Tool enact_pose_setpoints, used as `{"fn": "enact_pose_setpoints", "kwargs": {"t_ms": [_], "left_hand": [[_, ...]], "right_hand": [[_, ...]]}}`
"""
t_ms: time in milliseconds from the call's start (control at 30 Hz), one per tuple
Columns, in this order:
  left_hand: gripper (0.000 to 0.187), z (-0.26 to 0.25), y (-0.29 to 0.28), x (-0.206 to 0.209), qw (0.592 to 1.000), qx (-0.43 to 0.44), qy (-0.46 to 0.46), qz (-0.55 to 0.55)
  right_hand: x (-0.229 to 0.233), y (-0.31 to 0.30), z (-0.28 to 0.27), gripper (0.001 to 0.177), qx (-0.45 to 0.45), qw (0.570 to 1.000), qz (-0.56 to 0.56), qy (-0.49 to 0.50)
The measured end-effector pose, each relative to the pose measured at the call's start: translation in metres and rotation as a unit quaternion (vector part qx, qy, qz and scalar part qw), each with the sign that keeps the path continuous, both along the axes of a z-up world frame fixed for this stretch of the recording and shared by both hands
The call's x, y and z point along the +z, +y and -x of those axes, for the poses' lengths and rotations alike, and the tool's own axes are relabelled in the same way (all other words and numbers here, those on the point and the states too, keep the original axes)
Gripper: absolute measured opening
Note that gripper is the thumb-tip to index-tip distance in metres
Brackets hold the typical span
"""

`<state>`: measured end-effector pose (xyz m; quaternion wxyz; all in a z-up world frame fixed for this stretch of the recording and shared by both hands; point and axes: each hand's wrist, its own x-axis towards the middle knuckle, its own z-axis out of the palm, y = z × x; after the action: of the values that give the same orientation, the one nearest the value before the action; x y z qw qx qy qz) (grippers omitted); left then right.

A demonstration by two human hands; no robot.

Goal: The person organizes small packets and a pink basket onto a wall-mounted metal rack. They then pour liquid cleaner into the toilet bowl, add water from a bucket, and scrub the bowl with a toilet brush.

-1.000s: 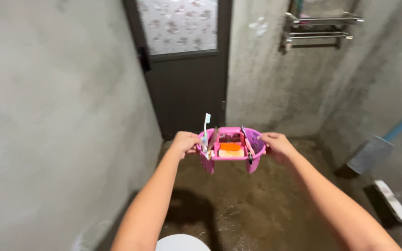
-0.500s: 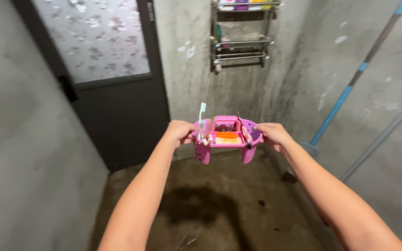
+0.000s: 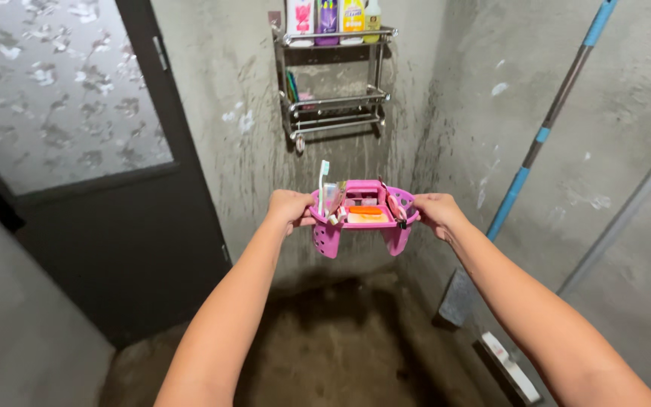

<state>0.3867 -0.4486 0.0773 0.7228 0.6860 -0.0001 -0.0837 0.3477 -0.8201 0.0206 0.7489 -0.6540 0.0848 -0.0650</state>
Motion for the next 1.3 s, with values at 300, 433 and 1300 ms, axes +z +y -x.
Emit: {"fn": "enact_pose_setpoints", "kwargs": {"t_ms": [300, 433, 1300], "left_hand": [[0.013, -0.203, -0.045, 0.039, 0.998, -0.032, -0.049, 0.007], [0.011, -0.277, -0.064, 0.044, 0.998, -0.024, -0.061, 0.023], [0.012, -0.599, -0.157, 0.076, 0.951, 0.242, -0.185, 0.061]], "right_hand": [[0.028, -0.033, -0.205, 0.018, -0.066, 0.996, 0.029, -0.051], [0.031, -0.04, -0.275, 0.02, -0.047, 0.994, -0.065, -0.067], [0.088, -0.111, -0.692, 0.046, 0.112, 0.956, -0.166, -0.215]]}}
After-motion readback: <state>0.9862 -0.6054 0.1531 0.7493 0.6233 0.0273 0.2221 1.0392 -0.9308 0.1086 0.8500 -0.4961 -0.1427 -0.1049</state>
